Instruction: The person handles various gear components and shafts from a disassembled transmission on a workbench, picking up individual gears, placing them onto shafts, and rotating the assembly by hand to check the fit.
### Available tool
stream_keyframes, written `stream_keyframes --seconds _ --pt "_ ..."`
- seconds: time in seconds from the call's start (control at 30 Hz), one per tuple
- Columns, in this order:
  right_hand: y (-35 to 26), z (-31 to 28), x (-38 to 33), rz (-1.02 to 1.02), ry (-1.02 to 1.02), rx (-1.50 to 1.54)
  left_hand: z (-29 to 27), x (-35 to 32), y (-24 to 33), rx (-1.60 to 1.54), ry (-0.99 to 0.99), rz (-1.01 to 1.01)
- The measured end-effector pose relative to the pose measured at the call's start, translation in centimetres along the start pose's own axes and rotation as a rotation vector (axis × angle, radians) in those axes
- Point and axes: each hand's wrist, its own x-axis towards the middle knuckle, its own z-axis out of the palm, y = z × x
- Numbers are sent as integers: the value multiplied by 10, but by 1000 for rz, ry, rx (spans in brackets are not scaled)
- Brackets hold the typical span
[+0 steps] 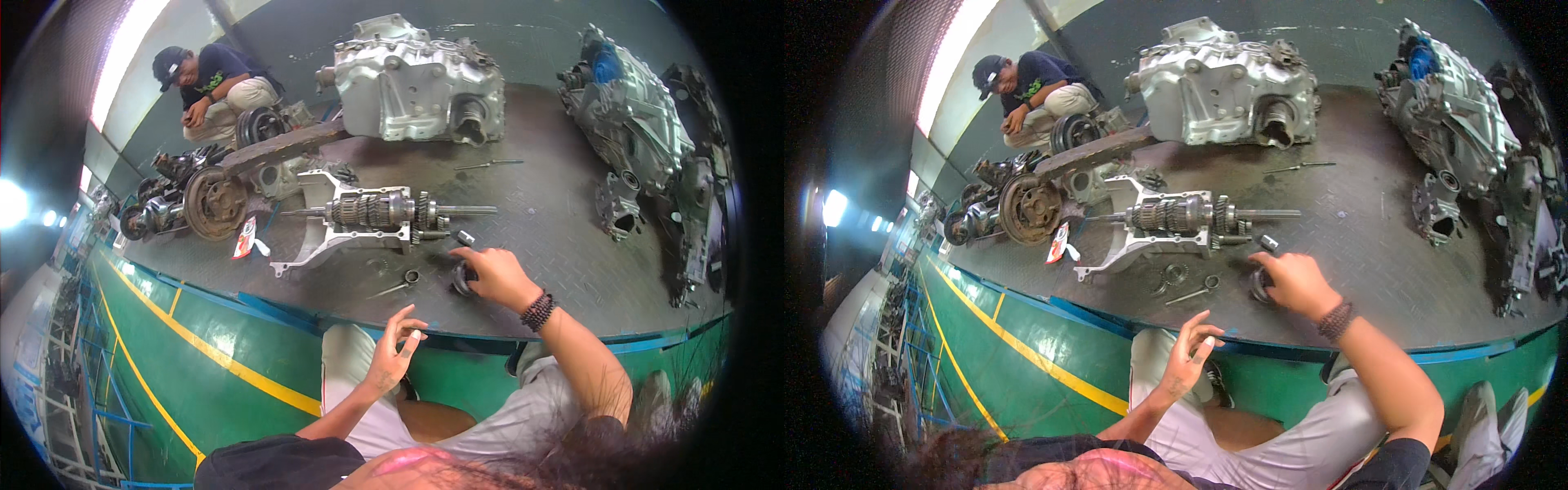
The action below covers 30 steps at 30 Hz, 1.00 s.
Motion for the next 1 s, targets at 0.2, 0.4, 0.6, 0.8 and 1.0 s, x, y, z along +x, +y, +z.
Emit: stream_keyframes --seconds 0.2,0.4,0.6,0.8,1.0 --pt "-2 5 -1 -17 -13 -42 16 8 2 -15 -36 -6" --pt "-12 -2 8 48 -7 26 14 35 15 65 -13 22" --pt "-23 -2 8 142 50 277 23 54 11 152 34 109" --pt "-14 36 17 149 84 721 34 76 8 -132 22 26" --pt "0 65 24 276 -112 1120 43 81 15 -288 110 21"
